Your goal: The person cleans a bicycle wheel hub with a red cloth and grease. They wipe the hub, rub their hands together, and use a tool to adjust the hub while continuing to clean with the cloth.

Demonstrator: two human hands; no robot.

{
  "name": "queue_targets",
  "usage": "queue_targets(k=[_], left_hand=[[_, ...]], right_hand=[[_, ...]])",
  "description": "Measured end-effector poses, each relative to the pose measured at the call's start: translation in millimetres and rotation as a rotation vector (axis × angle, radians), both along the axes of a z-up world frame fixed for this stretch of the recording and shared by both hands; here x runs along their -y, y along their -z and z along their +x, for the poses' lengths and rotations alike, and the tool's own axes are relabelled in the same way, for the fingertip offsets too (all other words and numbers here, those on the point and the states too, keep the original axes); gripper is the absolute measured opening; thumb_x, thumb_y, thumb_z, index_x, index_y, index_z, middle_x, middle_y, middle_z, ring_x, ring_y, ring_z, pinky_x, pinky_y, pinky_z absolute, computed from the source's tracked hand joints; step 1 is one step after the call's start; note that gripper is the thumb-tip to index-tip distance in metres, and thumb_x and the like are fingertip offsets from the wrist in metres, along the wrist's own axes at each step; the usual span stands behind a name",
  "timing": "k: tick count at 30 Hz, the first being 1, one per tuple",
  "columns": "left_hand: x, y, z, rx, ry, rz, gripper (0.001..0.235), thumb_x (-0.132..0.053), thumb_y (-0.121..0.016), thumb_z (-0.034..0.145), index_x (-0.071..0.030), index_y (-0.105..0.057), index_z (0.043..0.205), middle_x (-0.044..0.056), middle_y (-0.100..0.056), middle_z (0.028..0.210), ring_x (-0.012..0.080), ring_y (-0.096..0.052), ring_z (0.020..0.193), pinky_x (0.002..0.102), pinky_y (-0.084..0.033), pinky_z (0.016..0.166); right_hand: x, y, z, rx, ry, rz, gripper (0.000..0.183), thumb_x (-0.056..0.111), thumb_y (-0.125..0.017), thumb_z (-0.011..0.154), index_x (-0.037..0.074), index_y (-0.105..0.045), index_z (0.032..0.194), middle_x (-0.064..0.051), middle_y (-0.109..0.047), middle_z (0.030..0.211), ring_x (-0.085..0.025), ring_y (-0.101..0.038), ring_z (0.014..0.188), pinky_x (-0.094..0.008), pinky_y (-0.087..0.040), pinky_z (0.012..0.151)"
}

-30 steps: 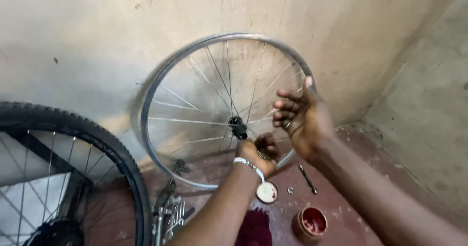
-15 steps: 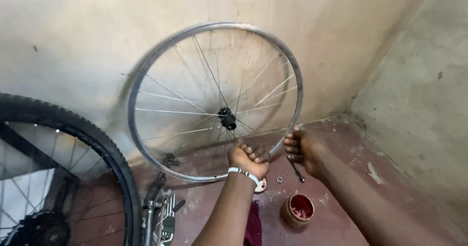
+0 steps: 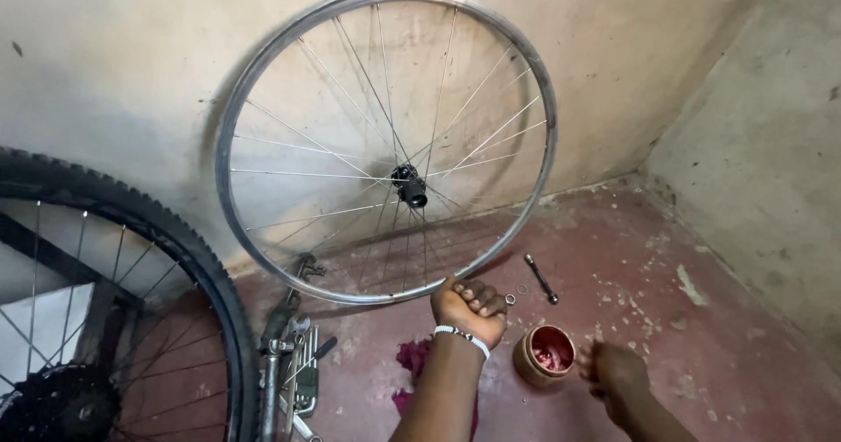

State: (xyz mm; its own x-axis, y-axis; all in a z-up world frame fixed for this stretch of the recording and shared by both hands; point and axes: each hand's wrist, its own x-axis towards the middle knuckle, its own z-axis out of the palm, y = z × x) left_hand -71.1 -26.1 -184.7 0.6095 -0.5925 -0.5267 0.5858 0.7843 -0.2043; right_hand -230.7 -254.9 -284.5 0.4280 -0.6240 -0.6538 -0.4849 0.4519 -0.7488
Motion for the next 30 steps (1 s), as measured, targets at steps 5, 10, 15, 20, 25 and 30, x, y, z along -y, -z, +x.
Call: queue_targets(k=[5,10,15,20,25,30], left_hand=[[0.3,8.8,-1.3,-0.002,0.000,-0.025,0.048,-0.038,-0.044,0.105,-0.024,-0.043,0.059,-0.010,-0.034,0.046,0.0075,-0.024,0.035,0.026,-0.018,0.037],[-0.5,11.6,-2.8,-0.029,-0.003,0.004,0.051,-0.041,-0.045,0.106,-0.024,-0.043,0.058,-0.009,-0.034,0.046,0.0087,-0.024,0.035,0.027,-0.018,0.037],[-1.3,-6.6,-8.4,-0.024,-0.027,0.038,0.049,-0.037,-0.041,0.109,-0.022,-0.046,0.062,-0.008,-0.038,0.048,0.0080,-0.027,0.036,0.026,-0.021,0.037],[11.4,-0.1,-7.5,0.026,-0.056,0.053,0.033,-0.035,-0.054,0.105,-0.015,-0.059,0.079,0.002,-0.056,0.068,0.0151,-0.047,0.056,0.032,-0.038,0.053],[18.8,4.3,-5.0,0.126,-0.067,0.031,0.037,-0.035,-0.054,0.106,-0.004,-0.068,0.093,0.013,-0.073,0.087,0.0251,-0.068,0.075,0.038,-0.057,0.072],[28.3,37.9,21.6,0.013,-0.147,0.193,0.045,-0.035,-0.042,0.109,0.000,-0.068,0.097,0.015,-0.070,0.086,0.0254,-0.065,0.075,0.039,-0.055,0.074]], right_hand=[[-20.4,-18.2,-9.8,-0.206,0.072,-0.082,0.038,0.028,-0.053,0.112,-0.001,-0.068,0.093,-0.017,-0.067,0.078,-0.029,-0.057,0.065,-0.042,-0.036,0.061],[-32.8,-22.1,-7.0,-0.146,0.024,-0.083,0.034,0.026,-0.056,0.111,-0.003,-0.069,0.098,-0.017,-0.067,0.079,-0.028,-0.057,0.064,-0.040,-0.037,0.058],[-35.5,-0.5,-2.7,-0.012,0.007,-0.116,0.042,0.026,-0.051,0.112,-0.006,-0.073,0.097,-0.018,-0.067,0.073,-0.024,-0.050,0.050,-0.032,-0.028,0.041],[-78.9,-9.6,41.4,0.129,0.005,0.193,0.043,0.035,-0.047,0.111,0.005,-0.065,0.087,-0.008,-0.056,0.066,-0.018,-0.039,0.050,-0.032,-0.027,0.046],[-136.6,-39.4,73.6,0.111,0.044,0.251,0.034,0.021,-0.050,0.109,-0.004,-0.073,0.107,-0.013,-0.062,0.077,-0.017,-0.046,0.057,-0.030,-0.035,0.047],[-131.9,78.0,74.7,-0.040,-0.080,0.358,0.030,0.015,-0.055,0.101,-0.008,-0.071,0.091,-0.020,-0.060,0.068,-0.028,-0.047,0.051,-0.038,-0.035,0.047]])
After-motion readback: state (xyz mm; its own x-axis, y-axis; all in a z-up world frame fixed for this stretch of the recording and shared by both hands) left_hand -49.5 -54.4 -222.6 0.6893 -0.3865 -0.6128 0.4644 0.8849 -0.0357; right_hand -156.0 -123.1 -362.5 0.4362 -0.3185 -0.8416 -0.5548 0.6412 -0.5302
